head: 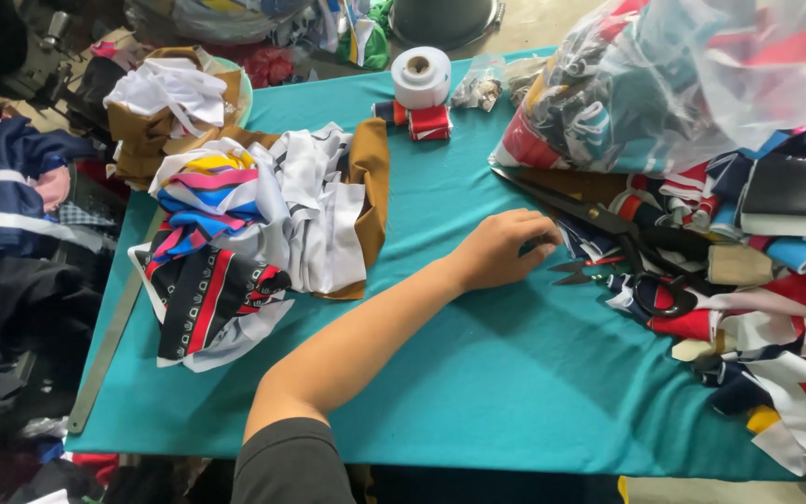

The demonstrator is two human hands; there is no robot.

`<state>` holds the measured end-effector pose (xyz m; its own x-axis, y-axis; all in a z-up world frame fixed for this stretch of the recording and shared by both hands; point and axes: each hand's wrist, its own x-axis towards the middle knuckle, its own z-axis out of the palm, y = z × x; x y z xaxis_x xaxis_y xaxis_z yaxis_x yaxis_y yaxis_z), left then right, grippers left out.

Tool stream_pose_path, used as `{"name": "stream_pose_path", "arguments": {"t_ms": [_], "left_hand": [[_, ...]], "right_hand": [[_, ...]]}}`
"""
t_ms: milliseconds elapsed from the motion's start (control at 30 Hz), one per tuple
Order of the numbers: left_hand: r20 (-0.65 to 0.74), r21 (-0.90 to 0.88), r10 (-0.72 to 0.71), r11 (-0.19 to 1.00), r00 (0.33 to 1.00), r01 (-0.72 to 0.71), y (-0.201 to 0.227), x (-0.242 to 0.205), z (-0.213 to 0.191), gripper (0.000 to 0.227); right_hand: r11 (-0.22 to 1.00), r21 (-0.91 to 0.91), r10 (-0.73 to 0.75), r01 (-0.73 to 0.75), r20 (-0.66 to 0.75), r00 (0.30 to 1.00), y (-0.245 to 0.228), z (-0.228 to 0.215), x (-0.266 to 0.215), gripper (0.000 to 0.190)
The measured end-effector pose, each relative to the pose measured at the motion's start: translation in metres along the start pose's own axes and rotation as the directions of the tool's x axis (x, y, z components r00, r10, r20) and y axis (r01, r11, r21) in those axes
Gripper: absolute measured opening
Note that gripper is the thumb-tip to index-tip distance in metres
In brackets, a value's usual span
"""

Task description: Folding small strips of colored fabric and wrapping them with a secondary fabric band to create assembled components.

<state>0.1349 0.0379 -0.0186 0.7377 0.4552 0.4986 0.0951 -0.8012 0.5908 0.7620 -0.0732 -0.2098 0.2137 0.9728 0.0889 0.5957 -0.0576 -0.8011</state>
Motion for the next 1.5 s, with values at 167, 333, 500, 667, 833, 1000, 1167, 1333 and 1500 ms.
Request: {"name": "stream_pose_path", "arguments": {"t_ms": [167, 333, 500, 667, 833, 1000, 1167, 1333, 1500], "left_hand": [[0.056, -0.071, 0.015, 0.997, 0.998, -0.011, -0.006, -0.002, 0.000, 0.006], [0.039, -0.053, 0.046, 0.998, 0.998, -0.044, -0.011, -0.005, 0.004, 0.007], [0.037, -0.102, 0.080, 0.992, 0.996, -0.076, -0.007, -0.007, -0.002, 0.007], [0.064, -0.100, 0.025, 0.995, 0.998, -0.018, -0.008, -0.007, 0.001, 0.008], [0.085, -0.063, 0.001, 0.998, 0.996, 0.004, -0.012, -0.006, 0.006, 0.011], [0.092, -0.059, 0.000, 0.998, 0.996, 0.005, -0.009, -0.005, 0.002, 0.014], [0.085, -0.061, 0.015, 0.998, 0.996, -0.010, -0.004, -0.004, -0.001, 0.013], [0.084, -0.059, 0.013, 0.998, 0.996, -0.008, 0.001, -0.003, -0.004, 0.013], [0.075, -0.045, 0.023, 0.999, 0.997, -0.020, 0.004, -0.002, -0.005, 0.013]], "right_hand": [[0.855, -0.518, 0.016, 0.032, 0.087, 0.996, -0.344, 0.093, -0.045, 0.053], [0.564, -0.825, 0.135, -0.029, 0.057, 0.989, -0.497, 0.130, -0.091, 0.052], [0.755, -0.522, -0.402, 0.398, 0.111, 0.909, -0.485, 0.150, -0.073, 0.038], [0.857, -0.450, -0.233, 0.249, 0.093, 0.968, -0.494, 0.159, -0.061, 0.065], [0.894, -0.326, -0.321, 0.308, 0.013, 0.947, -0.488, 0.159, -0.069, 0.053], [0.948, -0.261, -0.180, 0.181, 0.027, 0.983, -0.487, 0.149, -0.072, 0.027], [0.782, -0.503, -0.395, 0.368, 0.057, 0.917, -0.445, 0.130, -0.071, 0.029], [0.746, -0.554, -0.437, 0.368, 0.009, 0.899, -0.426, 0.123, -0.068, 0.017], [0.623, -0.616, -0.559, 0.482, 0.080, 0.825, -0.406, 0.130, -0.048, 0.011]]}}
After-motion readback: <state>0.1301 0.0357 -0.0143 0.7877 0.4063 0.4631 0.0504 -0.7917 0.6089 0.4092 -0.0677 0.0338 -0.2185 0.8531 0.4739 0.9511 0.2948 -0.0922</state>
